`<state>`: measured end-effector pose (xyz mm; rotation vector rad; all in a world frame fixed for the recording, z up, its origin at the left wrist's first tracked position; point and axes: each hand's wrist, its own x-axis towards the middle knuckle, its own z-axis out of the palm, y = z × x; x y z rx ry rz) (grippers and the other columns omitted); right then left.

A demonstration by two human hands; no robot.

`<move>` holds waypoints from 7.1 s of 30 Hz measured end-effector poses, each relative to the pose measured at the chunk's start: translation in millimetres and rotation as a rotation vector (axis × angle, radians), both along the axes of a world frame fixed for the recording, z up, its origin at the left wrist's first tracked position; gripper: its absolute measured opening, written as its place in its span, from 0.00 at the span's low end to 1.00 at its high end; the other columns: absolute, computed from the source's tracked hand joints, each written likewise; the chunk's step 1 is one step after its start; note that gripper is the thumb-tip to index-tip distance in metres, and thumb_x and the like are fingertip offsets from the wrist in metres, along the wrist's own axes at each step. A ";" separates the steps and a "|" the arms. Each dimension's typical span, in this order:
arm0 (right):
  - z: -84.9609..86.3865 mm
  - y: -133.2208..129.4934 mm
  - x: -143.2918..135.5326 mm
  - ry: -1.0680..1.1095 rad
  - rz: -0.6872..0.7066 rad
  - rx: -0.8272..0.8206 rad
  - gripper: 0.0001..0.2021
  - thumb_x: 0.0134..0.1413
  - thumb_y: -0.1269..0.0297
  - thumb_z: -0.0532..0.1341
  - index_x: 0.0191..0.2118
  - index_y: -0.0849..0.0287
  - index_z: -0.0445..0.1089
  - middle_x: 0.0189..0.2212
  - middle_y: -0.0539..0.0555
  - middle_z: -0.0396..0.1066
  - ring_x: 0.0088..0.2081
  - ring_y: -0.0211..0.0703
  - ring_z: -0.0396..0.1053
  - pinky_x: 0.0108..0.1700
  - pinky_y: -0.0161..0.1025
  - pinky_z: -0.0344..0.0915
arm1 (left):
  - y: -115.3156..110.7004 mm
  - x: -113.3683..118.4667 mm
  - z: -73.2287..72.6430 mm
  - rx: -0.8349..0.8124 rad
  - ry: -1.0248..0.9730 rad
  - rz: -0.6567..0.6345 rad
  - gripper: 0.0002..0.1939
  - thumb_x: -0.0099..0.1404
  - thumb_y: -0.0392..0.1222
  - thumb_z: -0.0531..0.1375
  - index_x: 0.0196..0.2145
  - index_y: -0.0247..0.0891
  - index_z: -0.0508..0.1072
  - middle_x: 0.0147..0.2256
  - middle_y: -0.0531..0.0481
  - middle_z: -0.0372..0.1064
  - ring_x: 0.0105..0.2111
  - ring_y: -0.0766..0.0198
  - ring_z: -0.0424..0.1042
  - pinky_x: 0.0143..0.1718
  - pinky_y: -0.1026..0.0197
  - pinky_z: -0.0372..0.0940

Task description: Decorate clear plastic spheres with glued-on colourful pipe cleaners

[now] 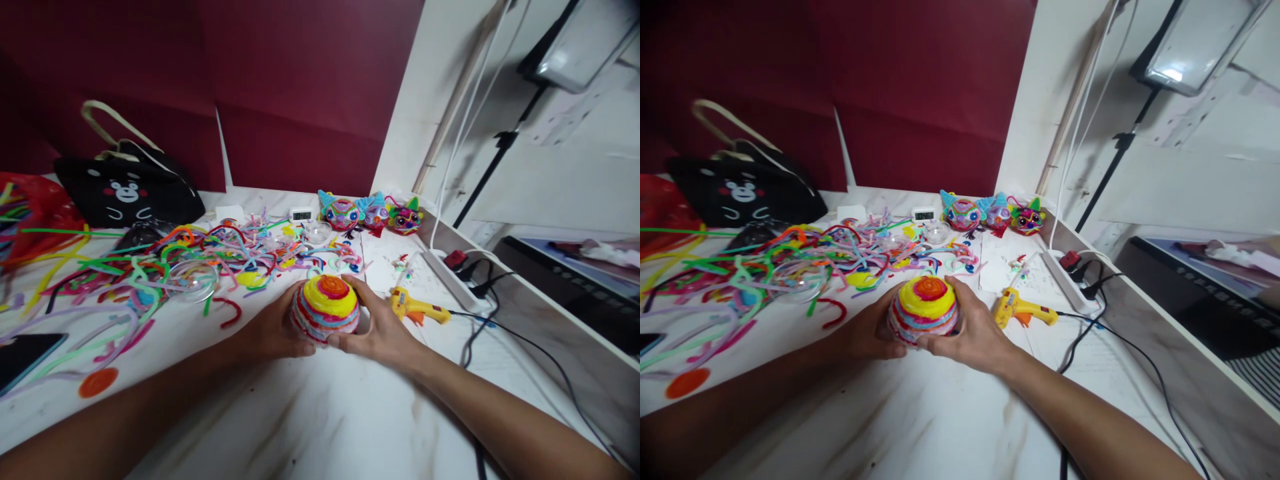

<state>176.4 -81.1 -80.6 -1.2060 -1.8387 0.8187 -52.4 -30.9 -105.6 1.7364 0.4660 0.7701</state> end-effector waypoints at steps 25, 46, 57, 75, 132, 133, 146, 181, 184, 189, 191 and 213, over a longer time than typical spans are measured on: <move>6.1 -2.4 -6.0 0.381 0.126 -0.131 0.46 0.40 0.61 0.75 0.63 0.57 0.52 0.59 0.60 0.65 0.59 0.52 0.65 0.62 0.49 0.61 | -0.4 2.7 -11.5 -0.197 -0.310 0.128 0.42 0.46 0.44 0.75 0.58 0.41 0.66 0.58 0.38 0.68 0.57 0.38 0.68 0.52 0.45 0.69; 13.2 -14.7 -2.2 0.071 0.113 -0.093 0.58 0.42 0.53 0.73 0.71 0.56 0.36 0.64 0.62 0.56 0.62 0.56 0.61 0.63 0.54 0.60 | -18.2 -1.0 -5.6 0.418 -0.061 0.435 0.50 0.51 0.38 0.71 0.65 0.55 0.53 0.65 0.43 0.54 0.64 0.39 0.57 0.61 0.39 0.61; 3.1 -19.1 -9.0 0.126 0.040 0.034 0.55 0.42 0.57 0.74 0.69 0.54 0.39 0.64 0.62 0.56 0.61 0.56 0.63 0.62 0.52 0.62 | -21.0 -5.8 -1.1 0.595 0.010 0.303 0.47 0.55 0.53 0.69 0.67 0.55 0.50 0.70 0.44 0.42 0.68 0.38 0.45 0.66 0.34 0.48; 0.3 -10.0 -3.3 -0.150 0.098 0.604 0.53 0.48 0.63 0.70 0.71 0.54 0.35 0.67 0.62 0.46 0.69 0.55 0.46 0.69 0.51 0.50 | -25.9 -4.6 3.7 0.205 -0.174 0.200 0.48 0.52 0.43 0.72 0.66 0.56 0.55 0.67 0.47 0.52 0.65 0.40 0.54 0.62 0.42 0.59; 0.6 -12.1 -1.9 -0.076 0.165 0.540 0.54 0.44 0.56 0.73 0.70 0.55 0.39 0.63 0.62 0.50 0.66 0.54 0.51 0.66 0.49 0.54 | -34.1 1.0 4.9 0.163 -0.234 0.202 0.44 0.52 0.43 0.72 0.62 0.57 0.59 0.64 0.48 0.57 0.61 0.42 0.63 0.54 0.47 0.69; 0.1 -11.5 -2.0 -0.072 0.168 0.550 0.54 0.44 0.56 0.73 0.70 0.56 0.39 0.63 0.63 0.50 0.66 0.54 0.52 0.66 0.49 0.55 | -33.7 1.2 4.6 0.177 -0.236 0.206 0.44 0.51 0.43 0.72 0.62 0.57 0.59 0.64 0.48 0.57 0.61 0.41 0.63 0.54 0.46 0.69; 0.3 -13.4 -1.9 -0.121 0.163 0.626 0.51 0.49 0.54 0.70 0.70 0.62 0.40 0.65 0.66 0.51 0.68 0.53 0.50 0.67 0.48 0.55 | -32.5 -3.9 4.6 0.350 -0.129 0.234 0.46 0.53 0.46 0.71 0.64 0.57 0.54 0.66 0.46 0.51 0.66 0.38 0.53 0.62 0.34 0.58; -10.1 -16.3 -6.8 -0.201 0.191 0.739 0.50 0.54 0.57 0.67 0.71 0.67 0.34 0.68 0.72 0.45 0.70 0.58 0.44 0.68 0.55 0.53 | -37.6 -5.5 10.4 0.571 0.006 0.260 0.47 0.54 0.57 0.67 0.66 0.52 0.52 0.63 0.43 0.50 0.64 0.38 0.51 0.65 0.36 0.51; -9.0 -16.8 -7.3 -0.215 0.202 0.751 0.49 0.55 0.56 0.66 0.71 0.68 0.35 0.68 0.73 0.45 0.70 0.57 0.44 0.68 0.55 0.52 | -36.1 -5.2 7.3 0.550 0.005 0.260 0.51 0.49 0.63 0.69 0.66 0.55 0.53 0.65 0.45 0.48 0.65 0.38 0.50 0.65 0.38 0.52; -8.2 -18.3 -6.9 -0.241 0.209 0.754 0.47 0.58 0.54 0.64 0.70 0.70 0.35 0.67 0.74 0.47 0.70 0.56 0.43 0.68 0.54 0.52 | -32.6 -2.8 4.8 0.582 -0.040 0.246 0.52 0.49 0.62 0.70 0.66 0.54 0.53 0.65 0.43 0.50 0.65 0.40 0.52 0.64 0.37 0.55; -8.6 -18.8 -6.8 -0.241 0.210 0.750 0.47 0.59 0.53 0.63 0.70 0.69 0.35 0.66 0.74 0.47 0.70 0.56 0.43 0.68 0.54 0.52 | -31.8 -1.5 5.6 0.587 -0.048 0.240 0.52 0.48 0.60 0.71 0.66 0.53 0.53 0.64 0.44 0.51 0.64 0.40 0.53 0.64 0.38 0.55; -10.7 -20.5 -11.3 -0.269 0.122 0.787 0.44 0.61 0.49 0.59 0.71 0.66 0.34 0.67 0.72 0.48 0.69 0.61 0.47 0.64 0.61 0.57 | -34.8 -1.9 11.1 0.595 0.027 0.308 0.47 0.50 0.67 0.67 0.63 0.56 0.55 0.62 0.45 0.45 0.64 0.37 0.47 0.64 0.36 0.50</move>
